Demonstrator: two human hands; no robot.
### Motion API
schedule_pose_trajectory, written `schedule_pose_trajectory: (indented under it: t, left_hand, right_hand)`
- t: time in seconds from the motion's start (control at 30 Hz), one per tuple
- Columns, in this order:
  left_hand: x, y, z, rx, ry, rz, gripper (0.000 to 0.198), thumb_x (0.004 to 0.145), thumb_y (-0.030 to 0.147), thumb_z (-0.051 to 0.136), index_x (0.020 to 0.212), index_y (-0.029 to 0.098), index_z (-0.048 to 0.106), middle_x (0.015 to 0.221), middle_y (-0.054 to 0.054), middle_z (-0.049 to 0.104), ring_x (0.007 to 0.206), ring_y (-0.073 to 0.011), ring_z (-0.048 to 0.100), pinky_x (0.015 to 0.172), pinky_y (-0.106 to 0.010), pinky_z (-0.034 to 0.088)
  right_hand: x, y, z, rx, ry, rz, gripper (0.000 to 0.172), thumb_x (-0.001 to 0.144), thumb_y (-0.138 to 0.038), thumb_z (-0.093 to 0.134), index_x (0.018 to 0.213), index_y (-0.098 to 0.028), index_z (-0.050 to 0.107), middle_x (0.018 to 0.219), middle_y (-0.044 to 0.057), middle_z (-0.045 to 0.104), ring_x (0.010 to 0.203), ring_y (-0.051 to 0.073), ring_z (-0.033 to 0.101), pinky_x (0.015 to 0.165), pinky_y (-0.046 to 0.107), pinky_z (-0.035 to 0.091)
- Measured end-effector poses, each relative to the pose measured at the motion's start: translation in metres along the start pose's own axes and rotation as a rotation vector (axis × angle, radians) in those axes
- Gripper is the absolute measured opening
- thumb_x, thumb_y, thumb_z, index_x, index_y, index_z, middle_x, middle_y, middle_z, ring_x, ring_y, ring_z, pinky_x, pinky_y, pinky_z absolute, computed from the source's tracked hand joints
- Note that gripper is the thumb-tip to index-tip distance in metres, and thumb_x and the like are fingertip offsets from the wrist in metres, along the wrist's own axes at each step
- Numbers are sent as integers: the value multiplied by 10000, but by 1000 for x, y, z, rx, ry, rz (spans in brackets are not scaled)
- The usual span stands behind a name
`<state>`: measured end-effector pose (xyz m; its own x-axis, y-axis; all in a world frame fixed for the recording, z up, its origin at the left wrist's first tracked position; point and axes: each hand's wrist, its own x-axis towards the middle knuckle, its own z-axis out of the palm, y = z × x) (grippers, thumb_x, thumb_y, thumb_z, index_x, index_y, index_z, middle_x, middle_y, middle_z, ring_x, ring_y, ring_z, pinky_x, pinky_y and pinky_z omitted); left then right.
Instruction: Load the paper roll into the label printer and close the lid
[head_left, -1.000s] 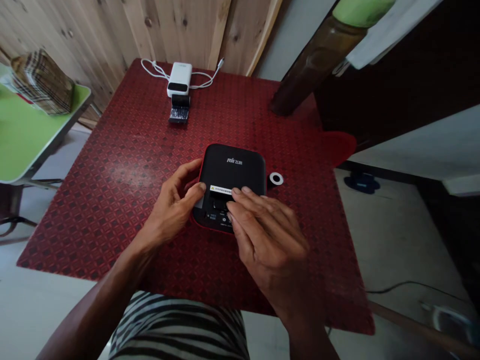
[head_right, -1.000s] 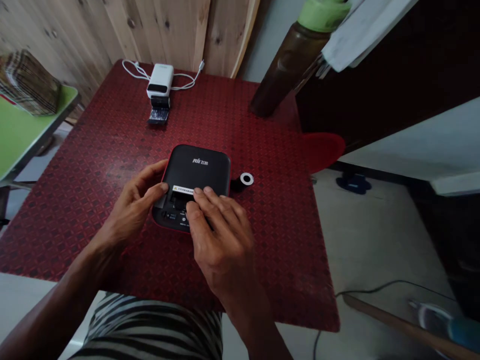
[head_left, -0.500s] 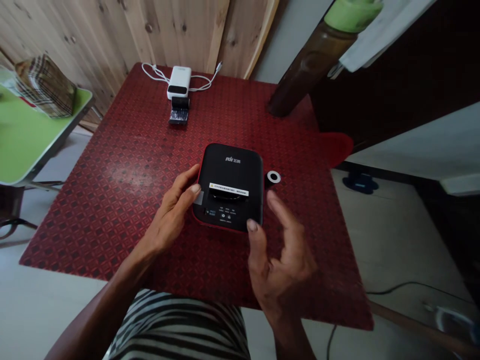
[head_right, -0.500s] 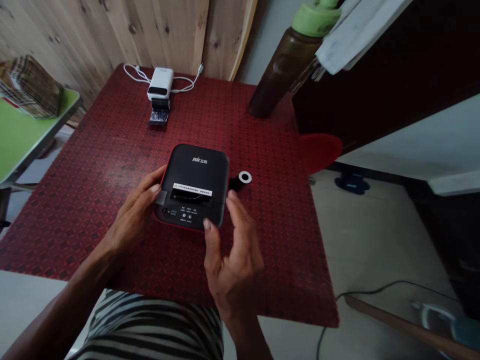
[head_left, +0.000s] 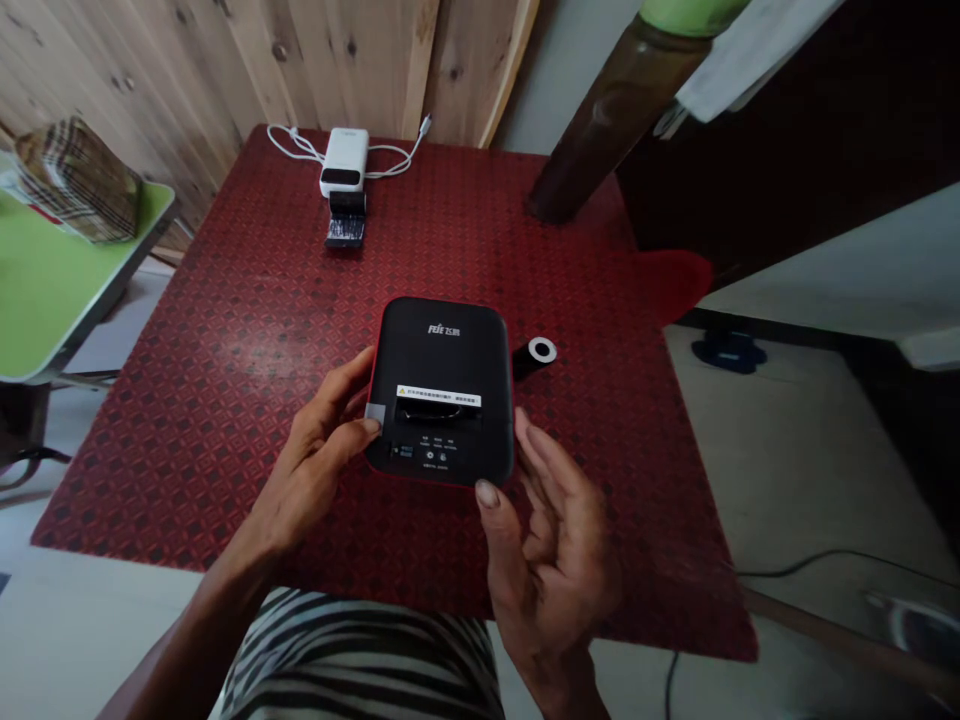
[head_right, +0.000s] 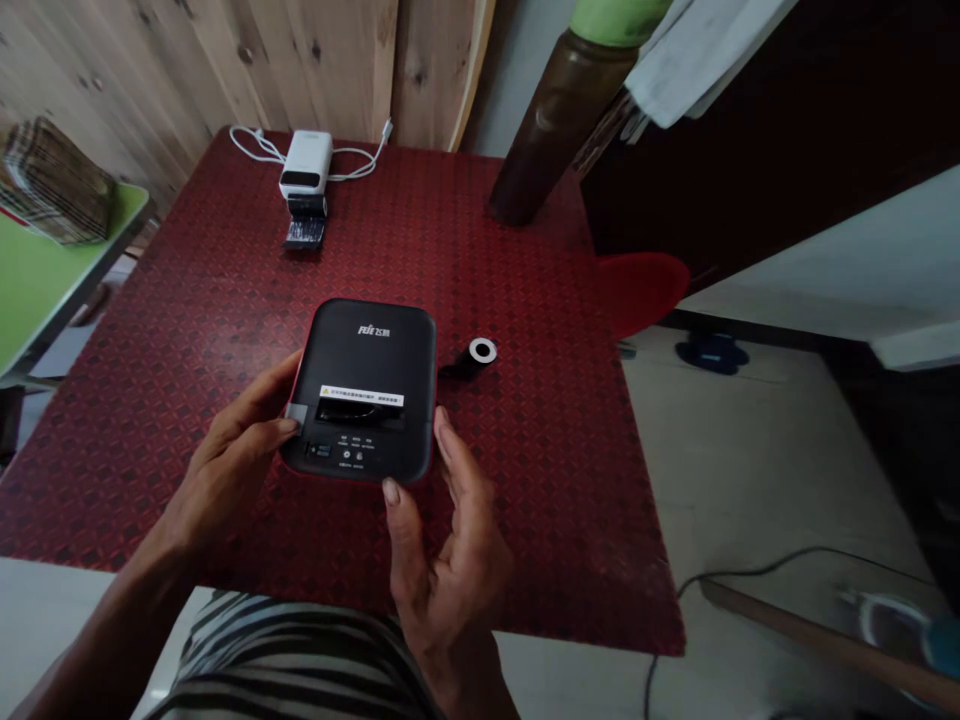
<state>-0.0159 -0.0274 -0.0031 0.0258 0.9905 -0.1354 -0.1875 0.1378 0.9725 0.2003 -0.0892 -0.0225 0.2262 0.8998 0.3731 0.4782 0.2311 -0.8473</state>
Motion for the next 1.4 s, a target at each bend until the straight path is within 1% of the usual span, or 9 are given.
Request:
schedule_pose_trajectory:
  t: [0.1, 0.17, 0.23, 0.47, 0.77, 1.03, 1.13, 1.27, 1.4]
  left_hand:
    - [2, 8, 2, 5, 19, -31, 596, 975, 328, 859, 1565, 381, 787, 1699, -33, 724, 1621, -387, 636, 1268, -538, 602]
    - [4, 11, 3, -14, 14, -47, 583, 961, 311, 866, 1537, 383, 803, 1689, -31, 731, 1601, -390, 653, 1216, -516, 633]
    - [4, 12, 4, -31, 20, -63, 577, 951, 303, 870, 1520, 380, 809, 1690, -28, 729, 1585, -392, 665, 1204, -509, 636]
    - [3, 16, 13, -76, 84, -140, 615, 925, 304, 874, 1534, 342, 790, 1693, -38, 725, 1602, -404, 646, 1236, -520, 612]
    - [4, 16, 17, -80, 74, -131, 624, 909, 229, 788, 1525, 325, 782, 1673, -52, 738, 1563, -397, 683, 1241, -544, 605]
    - [-1, -1, 7, -21, 26, -11, 566, 1055, 353, 793, 1617, 389, 738, 1750, -33, 671, 1661, -401, 587, 1251, -522, 612]
    - [-1, -1, 5, -13, -14, 2, 560, 1087, 407, 772, 1643, 394, 711, 1739, -50, 675, 1646, -416, 596, 1249, -554, 612]
    - [0, -2, 3, 43, -48, 56, 592, 1101, 493, 757, 1673, 375, 661, 1733, -78, 663, 1607, -414, 620, 1318, -602, 540]
    - [-2, -11, 3, 189, -40, 167, 670, 1110, 556, 727, 1728, 338, 590, 1792, -112, 574, 1679, -417, 506, 1427, -648, 372]
  right_hand:
    - [3, 0, -1, 21, 6, -11, 611, 1083, -189, 770, 1675, -242, 631, 1614, 178, 774, 1464, 317, 790, 1175, 524, 718]
    - [6, 1, 1, 46, 28, -35, 623, 1065, -170, 782, 1667, -257, 644, 1590, 157, 793, 1444, 296, 802, 1152, 482, 731]
    - [7, 3, 2, 63, 42, -29, 606, 1063, -189, 783, 1652, -261, 658, 1571, 156, 803, 1418, 290, 816, 1122, 462, 744]
    - [-7, 17, 2, 78, -18, 155, 553, 1089, -423, 767, 1605, -242, 691, 1444, 171, 852, 1286, 325, 864, 973, 437, 755]
    - [-8, 22, 0, 80, -35, 181, 555, 1078, -421, 789, 1599, -254, 697, 1440, 162, 856, 1248, 312, 876, 944, 400, 737]
    - [-7, 17, -8, -11, -114, 127, 543, 1095, -409, 755, 1609, -240, 698, 1421, 172, 870, 1225, 330, 884, 955, 449, 755]
    - [11, 9, -20, -112, -108, 39, 451, 1132, -404, 711, 1561, -265, 739, 1348, 126, 901, 1103, 296, 911, 893, 421, 764]
    - [65, -14, -28, -334, -49, -280, 289, 1116, -193, 748, 1389, -273, 805, 1345, 84, 904, 1185, 263, 892, 1044, 418, 739]
    - [118, -33, -3, -436, -411, -548, 268, 1119, -50, 666, 1260, -225, 812, 1286, 94, 904, 1171, 252, 870, 1081, 426, 709]
